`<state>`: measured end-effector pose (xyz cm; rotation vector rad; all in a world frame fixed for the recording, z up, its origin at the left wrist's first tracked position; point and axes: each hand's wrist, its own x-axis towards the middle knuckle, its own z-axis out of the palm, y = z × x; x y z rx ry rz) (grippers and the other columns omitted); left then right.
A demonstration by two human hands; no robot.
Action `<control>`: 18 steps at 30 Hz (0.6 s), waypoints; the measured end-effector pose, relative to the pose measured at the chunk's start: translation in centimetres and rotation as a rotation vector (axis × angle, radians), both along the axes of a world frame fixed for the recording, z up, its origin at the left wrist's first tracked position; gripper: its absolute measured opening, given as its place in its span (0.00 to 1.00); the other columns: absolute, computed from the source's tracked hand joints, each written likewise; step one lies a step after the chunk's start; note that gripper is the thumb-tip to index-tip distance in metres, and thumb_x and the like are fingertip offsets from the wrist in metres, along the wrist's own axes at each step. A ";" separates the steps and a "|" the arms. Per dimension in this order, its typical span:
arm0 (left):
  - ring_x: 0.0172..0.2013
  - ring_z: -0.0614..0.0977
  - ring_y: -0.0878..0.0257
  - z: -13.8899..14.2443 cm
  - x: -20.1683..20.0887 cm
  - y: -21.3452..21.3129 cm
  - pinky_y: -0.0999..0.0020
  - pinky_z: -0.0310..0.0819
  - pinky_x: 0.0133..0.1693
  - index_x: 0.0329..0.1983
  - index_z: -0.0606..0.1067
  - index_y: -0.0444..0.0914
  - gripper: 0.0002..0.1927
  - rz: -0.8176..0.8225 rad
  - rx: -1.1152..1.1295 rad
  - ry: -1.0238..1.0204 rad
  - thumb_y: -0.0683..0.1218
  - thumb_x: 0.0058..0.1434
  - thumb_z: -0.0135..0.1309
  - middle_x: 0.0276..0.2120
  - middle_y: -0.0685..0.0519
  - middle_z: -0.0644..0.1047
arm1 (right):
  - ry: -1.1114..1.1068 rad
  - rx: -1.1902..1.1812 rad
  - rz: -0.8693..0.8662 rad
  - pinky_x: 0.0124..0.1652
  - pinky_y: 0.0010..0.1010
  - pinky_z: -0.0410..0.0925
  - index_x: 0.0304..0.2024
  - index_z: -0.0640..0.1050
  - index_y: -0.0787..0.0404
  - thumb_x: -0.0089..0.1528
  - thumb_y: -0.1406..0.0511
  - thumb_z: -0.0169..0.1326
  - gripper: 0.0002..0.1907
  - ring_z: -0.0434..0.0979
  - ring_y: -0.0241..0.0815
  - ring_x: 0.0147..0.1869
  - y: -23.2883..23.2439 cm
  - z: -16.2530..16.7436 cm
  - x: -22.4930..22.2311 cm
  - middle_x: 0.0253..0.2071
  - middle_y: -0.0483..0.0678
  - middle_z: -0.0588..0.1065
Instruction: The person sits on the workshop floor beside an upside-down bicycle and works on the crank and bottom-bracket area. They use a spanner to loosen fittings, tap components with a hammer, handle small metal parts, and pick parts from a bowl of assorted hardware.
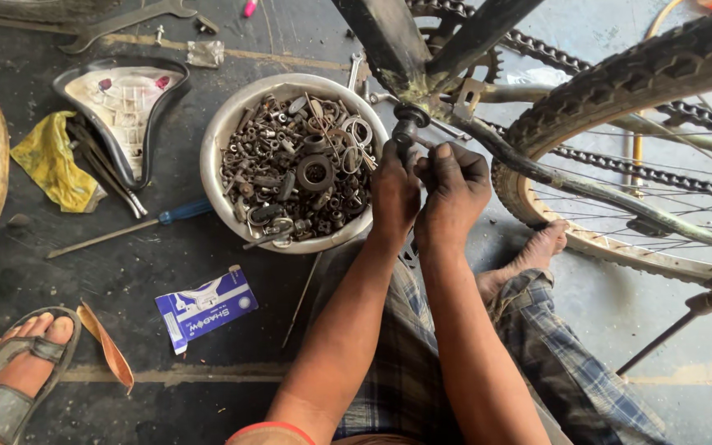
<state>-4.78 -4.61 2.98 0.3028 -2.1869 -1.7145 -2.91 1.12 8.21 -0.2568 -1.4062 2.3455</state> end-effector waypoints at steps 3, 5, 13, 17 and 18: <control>0.41 0.81 0.33 0.0 0.1 -0.1 0.43 0.72 0.39 0.52 0.69 0.33 0.15 -0.013 -0.028 0.060 0.47 0.69 0.50 0.36 0.34 0.79 | -0.018 -0.052 0.020 0.34 0.29 0.74 0.37 0.75 0.67 0.64 0.69 0.60 0.07 0.78 0.39 0.31 0.1 -0.1 -0.3 0.32 0.49 0.77; 0.42 0.80 0.33 -0.3 0.0 -0.1 0.43 0.71 0.38 0.53 0.69 0.33 0.15 -0.016 -0.047 0.054 0.46 0.68 0.50 0.37 0.33 0.80 | -0.028 -0.065 0.045 0.33 0.29 0.73 0.36 0.75 0.67 0.64 0.69 0.61 0.08 0.78 0.39 0.30 0.1 -0.2 -0.6 0.31 0.49 0.77; 0.45 0.81 0.34 -1.2 0.0 0.0 0.46 0.75 0.42 0.59 0.66 0.33 0.18 -0.001 -0.099 0.188 0.41 0.67 0.52 0.43 0.33 0.79 | 0.026 0.058 0.031 0.34 0.27 0.72 0.36 0.76 0.68 0.65 0.69 0.61 0.08 0.78 0.37 0.30 0.0 0.4 -0.6 0.30 0.48 0.76; 0.44 0.83 0.37 -1.2 0.0 -0.3 0.47 0.75 0.42 0.61 0.66 0.33 0.22 -0.075 -0.027 0.106 0.35 0.62 0.46 0.43 0.35 0.79 | 0.025 0.179 0.035 0.34 0.25 0.69 0.38 0.76 0.68 0.66 0.68 0.60 0.08 0.77 0.36 0.31 -0.1 0.5 -0.4 0.29 0.49 0.77; 0.46 0.82 0.37 -1.4 -0.1 -0.3 0.47 0.75 0.44 0.61 0.66 0.34 0.21 -0.074 -0.034 0.113 0.36 0.63 0.49 0.44 0.35 0.79 | 0.030 0.180 0.030 0.34 0.25 0.70 0.38 0.76 0.68 0.66 0.68 0.60 0.08 0.77 0.36 0.31 -0.1 0.4 -0.4 0.29 0.48 0.77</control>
